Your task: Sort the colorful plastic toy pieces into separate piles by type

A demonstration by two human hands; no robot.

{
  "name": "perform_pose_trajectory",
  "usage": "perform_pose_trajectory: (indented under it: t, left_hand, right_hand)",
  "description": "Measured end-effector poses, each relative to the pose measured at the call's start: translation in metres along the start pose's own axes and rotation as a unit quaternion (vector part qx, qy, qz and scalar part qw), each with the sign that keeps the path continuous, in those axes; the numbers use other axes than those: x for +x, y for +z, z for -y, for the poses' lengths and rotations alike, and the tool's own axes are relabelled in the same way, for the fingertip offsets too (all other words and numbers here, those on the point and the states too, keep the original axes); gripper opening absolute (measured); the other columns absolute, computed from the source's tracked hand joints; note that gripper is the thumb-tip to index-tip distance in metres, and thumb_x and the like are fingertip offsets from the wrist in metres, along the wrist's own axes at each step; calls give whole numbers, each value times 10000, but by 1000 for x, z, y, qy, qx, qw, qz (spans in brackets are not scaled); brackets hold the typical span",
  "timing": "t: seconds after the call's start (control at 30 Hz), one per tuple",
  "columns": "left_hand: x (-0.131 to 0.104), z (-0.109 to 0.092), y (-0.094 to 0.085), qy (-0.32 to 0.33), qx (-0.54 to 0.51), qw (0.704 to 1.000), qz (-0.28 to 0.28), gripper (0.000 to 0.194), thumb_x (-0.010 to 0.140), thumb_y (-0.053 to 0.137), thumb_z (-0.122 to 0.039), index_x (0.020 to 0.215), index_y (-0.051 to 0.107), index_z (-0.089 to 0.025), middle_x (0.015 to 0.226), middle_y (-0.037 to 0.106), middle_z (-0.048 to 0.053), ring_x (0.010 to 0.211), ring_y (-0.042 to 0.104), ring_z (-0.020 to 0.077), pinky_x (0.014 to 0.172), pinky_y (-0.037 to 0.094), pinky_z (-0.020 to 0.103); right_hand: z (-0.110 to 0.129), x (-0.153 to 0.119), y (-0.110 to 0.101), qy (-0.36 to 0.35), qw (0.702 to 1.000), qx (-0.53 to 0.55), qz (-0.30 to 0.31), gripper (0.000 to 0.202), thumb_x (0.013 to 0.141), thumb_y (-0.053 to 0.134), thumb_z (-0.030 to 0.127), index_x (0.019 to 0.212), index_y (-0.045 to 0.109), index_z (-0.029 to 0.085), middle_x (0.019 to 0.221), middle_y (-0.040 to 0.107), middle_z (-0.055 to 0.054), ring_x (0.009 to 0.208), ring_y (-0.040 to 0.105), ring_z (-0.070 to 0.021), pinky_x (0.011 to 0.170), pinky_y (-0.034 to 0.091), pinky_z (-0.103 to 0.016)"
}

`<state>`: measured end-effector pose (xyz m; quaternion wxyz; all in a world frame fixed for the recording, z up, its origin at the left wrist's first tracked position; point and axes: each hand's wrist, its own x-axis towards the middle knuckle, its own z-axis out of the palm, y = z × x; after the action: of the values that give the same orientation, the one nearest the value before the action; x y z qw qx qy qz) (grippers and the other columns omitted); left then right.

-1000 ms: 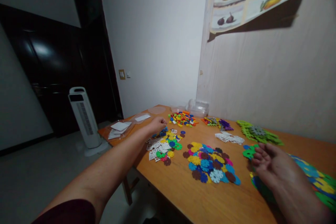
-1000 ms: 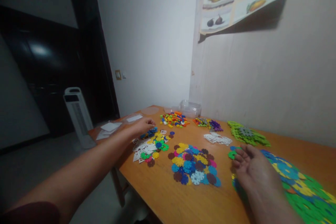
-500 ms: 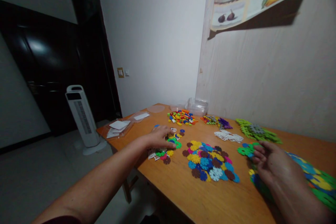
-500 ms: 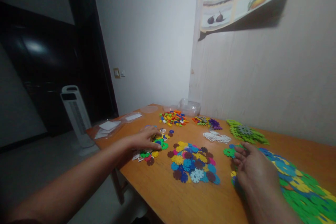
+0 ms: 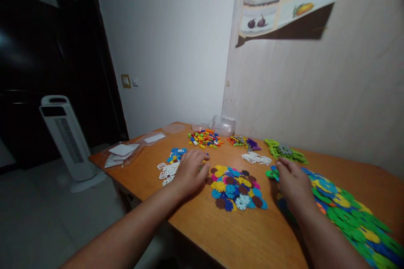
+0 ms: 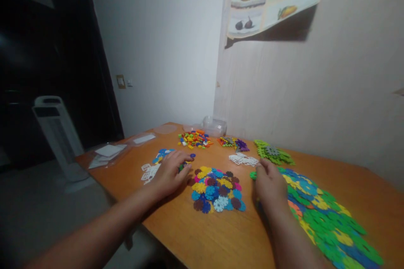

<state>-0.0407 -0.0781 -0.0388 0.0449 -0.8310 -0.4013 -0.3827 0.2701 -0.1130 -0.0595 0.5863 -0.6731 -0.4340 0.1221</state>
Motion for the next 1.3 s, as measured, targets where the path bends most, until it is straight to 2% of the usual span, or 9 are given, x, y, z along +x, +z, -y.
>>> perform_pose_trajectory:
  t: [0.1,0.17,0.3,0.37,0.57,0.73,0.87,1.0,1.3]
  left_hand:
    - [-8,-9,2,49,40,998,-15,134,928,519,-235,980,640,-212,1053,661,77,1059,552,248,962,392,434]
    - [-9,-9,1,82,64,994,-14,129,930,508,-225,941,635,-203,1021,658,79,1040,543,249,966,374,445]
    - [-7,-5,-2,117,93,989,-11,125,919,510,-218,862,618,-190,923,643,78,970,533,243,941,363,447]
    - [-6,-4,-3,125,95,988,-15,132,917,510,-224,842,614,-191,894,635,77,958,530,244,928,358,449]
    - [-6,-4,-2,118,86,989,-36,136,919,506,-219,833,608,-191,857,621,70,921,529,238,911,352,450]
    - [-6,-3,-3,110,78,990,-47,134,915,513,-220,821,604,-192,843,617,69,905,527,239,902,353,452]
    - [-5,-1,-2,105,74,991,-46,117,904,520,-208,819,600,-192,844,618,66,902,525,238,892,355,448]
    - [-5,2,-1,96,70,992,-47,119,903,518,-208,824,606,-192,847,621,66,904,530,240,867,357,439]
    - [-4,2,-3,94,72,992,-50,116,882,527,-194,789,597,-192,822,616,66,877,526,239,825,359,424]
  right_hand:
    - [3,-7,-6,-68,975,-209,35,472,898,446,409,1237,663,162,1272,666,-155,1192,592,-333,1040,434,-501]
    - [5,-7,-13,-93,960,-261,23,504,912,394,390,1259,662,141,1260,674,-164,1165,608,-335,1009,453,-477]
    - [12,-1,-31,-91,941,-320,-61,533,923,341,358,1292,639,115,1263,669,-178,1138,623,-333,961,472,-450]
    - [20,3,-37,-82,926,-362,-61,520,931,326,344,1289,638,133,1265,668,-175,1132,627,-332,961,464,-460]
    - [38,9,-22,-67,833,-541,92,446,950,316,317,1020,733,174,1159,707,-172,1088,636,-336,1047,303,-648]
    - [20,15,2,-88,789,-589,151,430,961,313,286,1086,705,161,1326,631,-170,1387,400,-362,1077,114,-746]
    - [6,19,12,-86,778,-602,160,442,973,298,313,1181,665,180,1378,597,-161,1423,342,-371,1051,83,-772]
    - [0,19,13,-79,774,-606,164,446,980,269,287,1184,657,201,1341,623,-155,1357,428,-343,1042,86,-770]
    - [-8,15,-7,-80,782,-603,131,440,985,263,305,1111,668,187,1303,627,-165,1263,509,-326,1050,80,-761]
